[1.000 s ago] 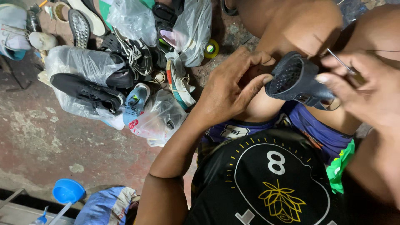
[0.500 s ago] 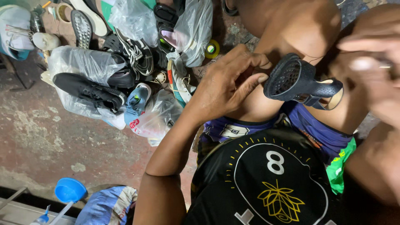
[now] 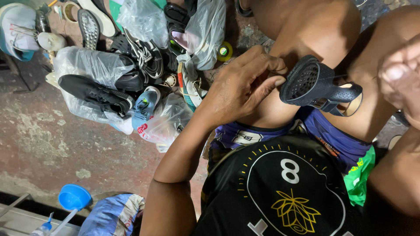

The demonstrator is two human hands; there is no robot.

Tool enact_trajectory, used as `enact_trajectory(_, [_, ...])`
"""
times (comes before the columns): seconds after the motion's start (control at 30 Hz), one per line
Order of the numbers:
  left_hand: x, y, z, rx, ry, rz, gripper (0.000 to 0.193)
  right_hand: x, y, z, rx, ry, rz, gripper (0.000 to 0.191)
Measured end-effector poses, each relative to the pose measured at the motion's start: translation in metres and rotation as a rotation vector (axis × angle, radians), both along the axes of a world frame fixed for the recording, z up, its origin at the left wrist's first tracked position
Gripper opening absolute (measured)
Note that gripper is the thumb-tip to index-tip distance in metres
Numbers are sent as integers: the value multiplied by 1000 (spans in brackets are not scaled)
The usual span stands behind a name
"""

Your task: The person sits on the floor of a shoe repair workshop and hand-stitches a black sandal, pulling a needle and thread through the sole edge and strap area, then turns the sandal over and continues stitching and pressing the parts together.

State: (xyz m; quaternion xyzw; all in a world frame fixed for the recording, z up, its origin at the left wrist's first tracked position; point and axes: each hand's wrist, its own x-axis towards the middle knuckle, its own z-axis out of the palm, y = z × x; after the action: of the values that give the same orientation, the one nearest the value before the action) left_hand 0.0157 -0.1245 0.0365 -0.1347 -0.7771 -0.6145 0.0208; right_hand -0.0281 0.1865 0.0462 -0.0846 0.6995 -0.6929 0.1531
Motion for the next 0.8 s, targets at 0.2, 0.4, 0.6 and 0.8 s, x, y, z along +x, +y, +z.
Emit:
enact_trajectory(0.2, [-3, -2, -2, -66, 42, -5, 19, 7, -16, 9, -117, -28, -16, 14])
enact_trajectory(0.4, [-8, -3, -9, -36, 22, -13, 33, 11, -46, 19, -230, -49, 31, 19])
enact_trajectory(0.6, [-9, 0, -19, 54, 10, 59, 52, 6, -58, 22, -446, -120, 110, 24])
enact_trajectory(0.8, [-3, 8, -25, 31, -13, 212, 60, 15, -77, 17, -372, -112, 41, 24])
